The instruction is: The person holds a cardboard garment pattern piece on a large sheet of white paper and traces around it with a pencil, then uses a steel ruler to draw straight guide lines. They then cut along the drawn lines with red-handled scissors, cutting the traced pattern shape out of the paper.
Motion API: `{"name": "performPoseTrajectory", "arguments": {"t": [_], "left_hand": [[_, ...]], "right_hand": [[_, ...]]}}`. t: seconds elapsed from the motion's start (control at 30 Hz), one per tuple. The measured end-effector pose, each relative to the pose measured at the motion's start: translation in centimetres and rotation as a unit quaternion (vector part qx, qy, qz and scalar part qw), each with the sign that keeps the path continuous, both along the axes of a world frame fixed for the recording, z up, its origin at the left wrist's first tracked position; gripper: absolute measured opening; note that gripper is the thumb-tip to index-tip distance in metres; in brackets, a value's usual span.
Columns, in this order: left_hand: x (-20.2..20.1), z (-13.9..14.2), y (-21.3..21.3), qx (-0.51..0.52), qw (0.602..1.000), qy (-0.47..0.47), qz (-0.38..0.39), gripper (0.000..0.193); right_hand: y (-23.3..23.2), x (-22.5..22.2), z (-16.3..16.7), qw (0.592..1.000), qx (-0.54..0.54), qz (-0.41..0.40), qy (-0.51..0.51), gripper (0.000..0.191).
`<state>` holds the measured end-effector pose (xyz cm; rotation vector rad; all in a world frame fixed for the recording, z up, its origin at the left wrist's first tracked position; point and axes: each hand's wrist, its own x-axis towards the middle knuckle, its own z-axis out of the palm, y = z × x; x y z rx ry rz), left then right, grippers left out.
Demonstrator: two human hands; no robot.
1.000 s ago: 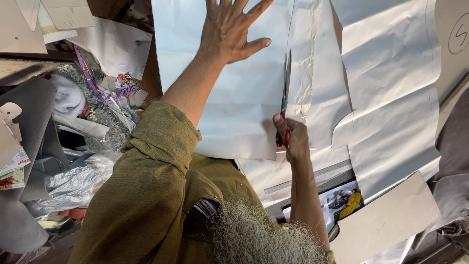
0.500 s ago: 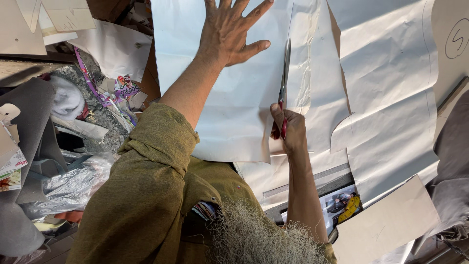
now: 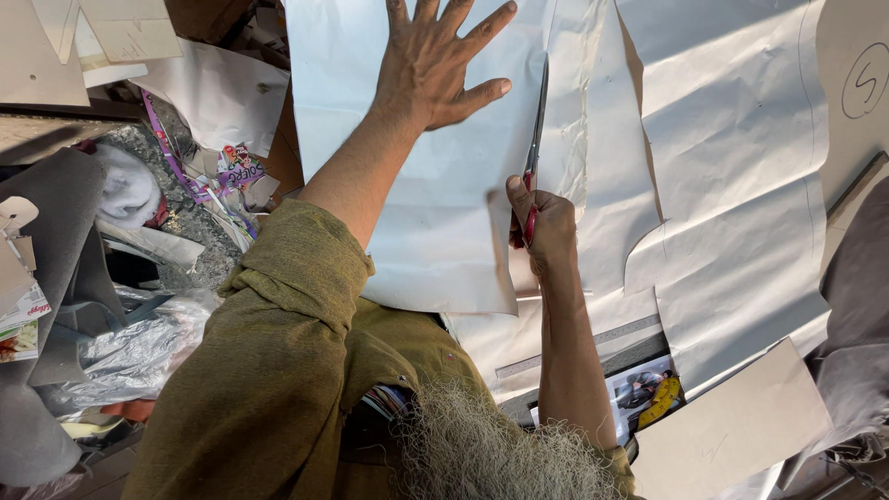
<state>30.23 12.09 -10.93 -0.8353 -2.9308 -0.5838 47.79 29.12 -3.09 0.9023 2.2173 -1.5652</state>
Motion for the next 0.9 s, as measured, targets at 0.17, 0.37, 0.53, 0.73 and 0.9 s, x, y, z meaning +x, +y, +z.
{"name": "performPoseTrajectory", "arguments": {"t": [0.17,0.37,0.53,0.73,0.9], "left_hand": [[0.1,0.5,-0.2,0.003,1.000,-0.024,-0.003,0.074],[0.0,1.0,-0.1,-0.003,0.999,-0.034,-0.005,0.074],[0.0,1.1,-0.2,0.007,1.000,-0.018,0.001,0.074],[0.1,1.5,-0.5,0.004,1.000,-0.028,-0.008,0.076],[0.0,1.7,-0.4,-0.001,0.999,-0.035,-0.004,0.076]], "right_hand": [[0.2,-1.8,-0.1,1.000,-0.022,-0.009,0.013,0.065],[-0.1,-2.8,-0.2,1.000,-0.013,-0.011,0.020,0.065],[-0.2,-3.0,-0.3,0.999,-0.019,-0.013,0.024,0.065],[-0.1,-5.1,-0.4,0.997,-0.059,-0.027,0.043,0.063],[-0.1,-5.6,-0.6,0.995,-0.079,-0.030,0.053,0.061]]}}
